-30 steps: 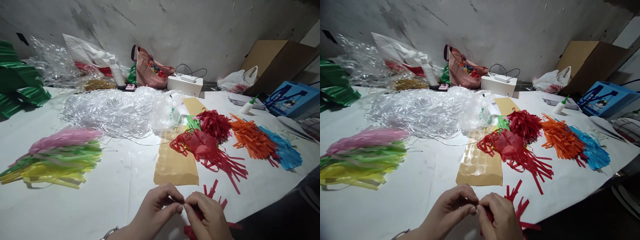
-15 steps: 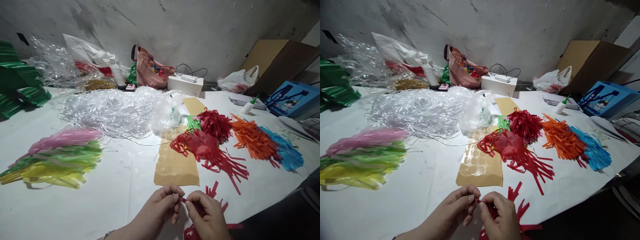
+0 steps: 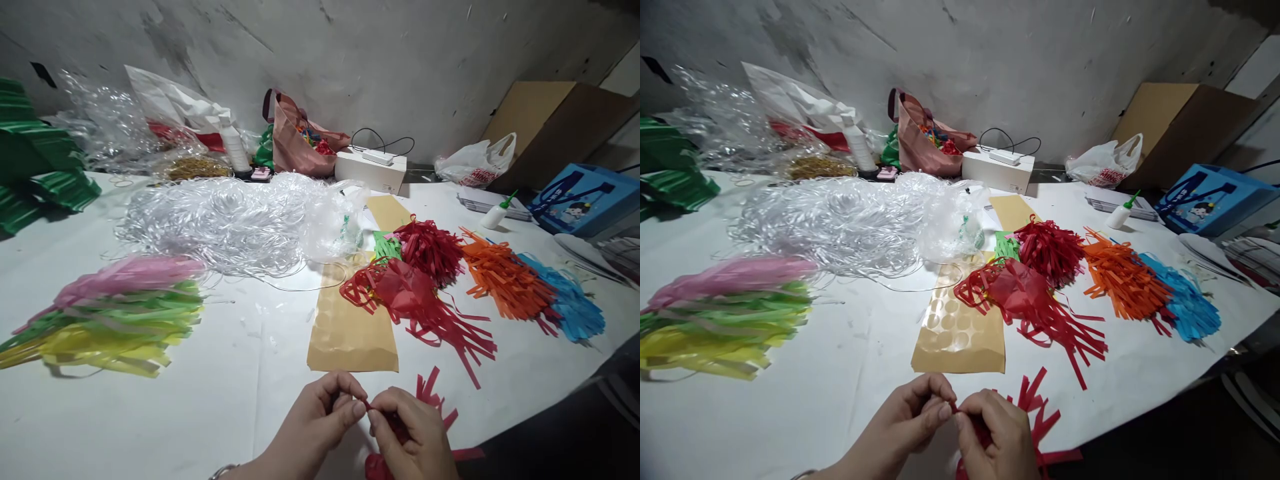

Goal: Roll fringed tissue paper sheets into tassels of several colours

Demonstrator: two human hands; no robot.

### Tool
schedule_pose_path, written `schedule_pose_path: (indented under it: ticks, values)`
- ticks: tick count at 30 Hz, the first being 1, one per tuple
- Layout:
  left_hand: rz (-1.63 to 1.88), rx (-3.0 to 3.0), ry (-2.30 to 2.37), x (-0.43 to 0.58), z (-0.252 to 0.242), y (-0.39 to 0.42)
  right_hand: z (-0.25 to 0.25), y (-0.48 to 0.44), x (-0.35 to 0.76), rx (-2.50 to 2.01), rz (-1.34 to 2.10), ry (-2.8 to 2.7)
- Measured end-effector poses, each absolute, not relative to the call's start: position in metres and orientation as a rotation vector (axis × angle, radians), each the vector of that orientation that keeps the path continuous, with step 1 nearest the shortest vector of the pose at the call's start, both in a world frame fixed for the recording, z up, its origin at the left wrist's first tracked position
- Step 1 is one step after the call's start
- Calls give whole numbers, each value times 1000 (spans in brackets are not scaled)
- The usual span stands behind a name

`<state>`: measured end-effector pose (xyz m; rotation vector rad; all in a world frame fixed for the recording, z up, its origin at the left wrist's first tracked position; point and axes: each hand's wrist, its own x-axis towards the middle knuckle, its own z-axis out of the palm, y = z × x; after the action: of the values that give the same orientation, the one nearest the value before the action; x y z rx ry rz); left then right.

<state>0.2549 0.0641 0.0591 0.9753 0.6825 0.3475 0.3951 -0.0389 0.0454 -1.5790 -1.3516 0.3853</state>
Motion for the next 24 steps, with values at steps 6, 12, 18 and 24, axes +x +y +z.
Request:
schedule_pose_path:
  ticks: [6,12,18,24]
  values:
    - [361,1114,662,254,54,65,43,-38,392,-1586,296,-1392]
    - [367,1129,642,254,51,67,44,-38,391,-1584,333,-1371]
    - [363,1289,663,251,59,74,45,-37,395,-1625,380,-1311]
    - [442,1720,652,247,65,82,40,-36,395,-1566,309,-1386]
